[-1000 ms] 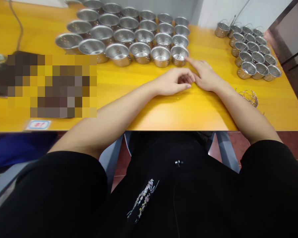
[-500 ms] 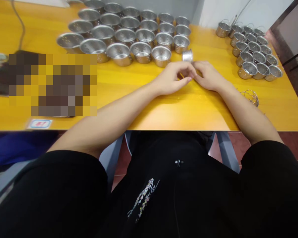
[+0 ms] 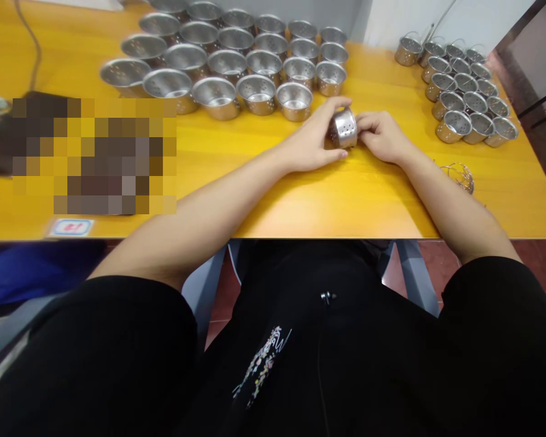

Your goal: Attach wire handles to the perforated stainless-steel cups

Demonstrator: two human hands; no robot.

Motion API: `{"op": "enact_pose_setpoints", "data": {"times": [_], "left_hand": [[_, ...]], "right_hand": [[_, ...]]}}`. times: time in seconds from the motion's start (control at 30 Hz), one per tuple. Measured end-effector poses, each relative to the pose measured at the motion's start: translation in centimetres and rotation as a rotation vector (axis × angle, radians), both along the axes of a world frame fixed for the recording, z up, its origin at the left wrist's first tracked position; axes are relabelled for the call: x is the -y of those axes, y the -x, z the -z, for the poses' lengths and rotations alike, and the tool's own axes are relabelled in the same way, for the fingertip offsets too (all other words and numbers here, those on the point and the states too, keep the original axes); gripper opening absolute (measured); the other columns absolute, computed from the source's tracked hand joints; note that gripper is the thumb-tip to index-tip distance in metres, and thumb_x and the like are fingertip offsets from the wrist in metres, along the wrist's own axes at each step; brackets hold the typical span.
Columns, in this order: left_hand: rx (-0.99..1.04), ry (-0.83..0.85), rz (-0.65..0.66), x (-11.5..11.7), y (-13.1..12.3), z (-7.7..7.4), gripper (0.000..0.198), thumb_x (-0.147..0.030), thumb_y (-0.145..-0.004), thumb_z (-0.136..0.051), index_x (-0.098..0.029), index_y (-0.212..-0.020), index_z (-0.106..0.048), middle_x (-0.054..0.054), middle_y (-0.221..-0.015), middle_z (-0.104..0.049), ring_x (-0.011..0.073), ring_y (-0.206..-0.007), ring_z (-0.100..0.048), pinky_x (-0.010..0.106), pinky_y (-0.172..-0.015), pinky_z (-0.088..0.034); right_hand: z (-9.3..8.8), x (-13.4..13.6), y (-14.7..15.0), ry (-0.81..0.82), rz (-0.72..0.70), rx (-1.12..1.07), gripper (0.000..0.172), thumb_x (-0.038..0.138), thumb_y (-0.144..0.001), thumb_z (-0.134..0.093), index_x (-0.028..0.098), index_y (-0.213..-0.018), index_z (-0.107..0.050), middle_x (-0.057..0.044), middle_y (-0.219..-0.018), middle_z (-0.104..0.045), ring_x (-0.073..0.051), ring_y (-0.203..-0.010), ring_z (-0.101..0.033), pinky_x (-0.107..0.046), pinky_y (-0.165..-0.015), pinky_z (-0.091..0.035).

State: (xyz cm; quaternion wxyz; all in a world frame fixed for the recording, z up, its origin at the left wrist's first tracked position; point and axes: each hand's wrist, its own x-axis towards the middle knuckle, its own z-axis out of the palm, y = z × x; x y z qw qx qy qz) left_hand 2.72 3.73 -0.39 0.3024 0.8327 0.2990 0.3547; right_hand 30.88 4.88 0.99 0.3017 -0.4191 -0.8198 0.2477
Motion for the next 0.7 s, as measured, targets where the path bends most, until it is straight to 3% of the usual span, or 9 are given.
{"op": "enact_pose_setpoints", "data": {"times": [0.17, 0.4, 0.53, 0.6, 0.7], "left_hand": [[-0.077, -0.01, 0.017, -0.3, 0.2, 0.3, 0.118, -0.055, -0.08, -0.1, -0.043, -0.189, -0.057, 0.011, -0.191, -0.07, 0.0522, -0.184, -0.06, 0.078, -0.161, -0.042], [-0.197, 0.009, -0.045, 0.1, 0.2, 0.3, 0.113, -0.058, -0.079, -0.103, -0.034, -0.182, -0.065, 0.02, -0.189, -0.067, 0.0584, -0.182, -0.058, 0.084, -0.16, -0.037], [-0.129, 0.01, -0.022, 0.8, 0.3, -0.8, 0.129, -0.06, -0.075, -0.107, -0.041, -0.191, -0.053, 0.013, -0.202, -0.056, 0.0508, -0.189, -0.054, 0.073, -0.161, -0.043], [-0.111, 0.007, -0.016, 1.2, 0.4, -1.4, 0.126, -0.063, -0.075, -0.106, -0.044, -0.188, -0.054, 0.01, -0.203, -0.056, 0.0474, -0.189, -0.054, 0.07, -0.159, -0.049], [-0.103, 0.003, -0.02, 1.5, 0.5, -2.0, 0.118, -0.066, -0.076, -0.106, -0.046, -0.182, -0.059, 0.01, -0.196, -0.061, 0.0486, -0.188, -0.053, 0.073, -0.155, -0.053]], "right_hand": [[-0.6, 0.4, 0.2, 0.037, 0.005, -0.018, 0.011, 0.032, -0.093, -0.087, 0.035, -0.083, -0.083, -0.005, -0.113, -0.096, -0.042, -0.119, -0.087, -0.072, -0.128, -0.072], [-0.3, 0.1, -0.3, 0.061, -0.056, -0.048, 0.013, 0.029, -0.087, -0.093, 0.034, -0.085, -0.082, -0.005, -0.116, -0.096, -0.041, -0.119, -0.087, -0.066, -0.123, -0.073], [-0.3, 0.0, -0.3, 0.046, -0.049, -0.029, 0.013, 0.03, -0.092, -0.092, 0.035, -0.085, -0.083, -0.004, -0.114, -0.094, -0.039, -0.116, -0.087, -0.065, -0.122, -0.073], [-0.4, 0.2, -0.1, 0.051, -0.024, -0.01, 0.013, 0.032, -0.094, -0.093, 0.035, -0.086, -0.083, -0.004, -0.113, -0.094, -0.04, -0.118, -0.086, -0.065, -0.123, -0.073], [-0.7, 0.5, 0.1, 0.057, -0.008, -0.008, 0.012, 0.032, -0.095, -0.092, 0.035, -0.088, -0.083, -0.005, -0.115, -0.094, -0.041, -0.122, -0.087, -0.067, -0.125, -0.072]]}}
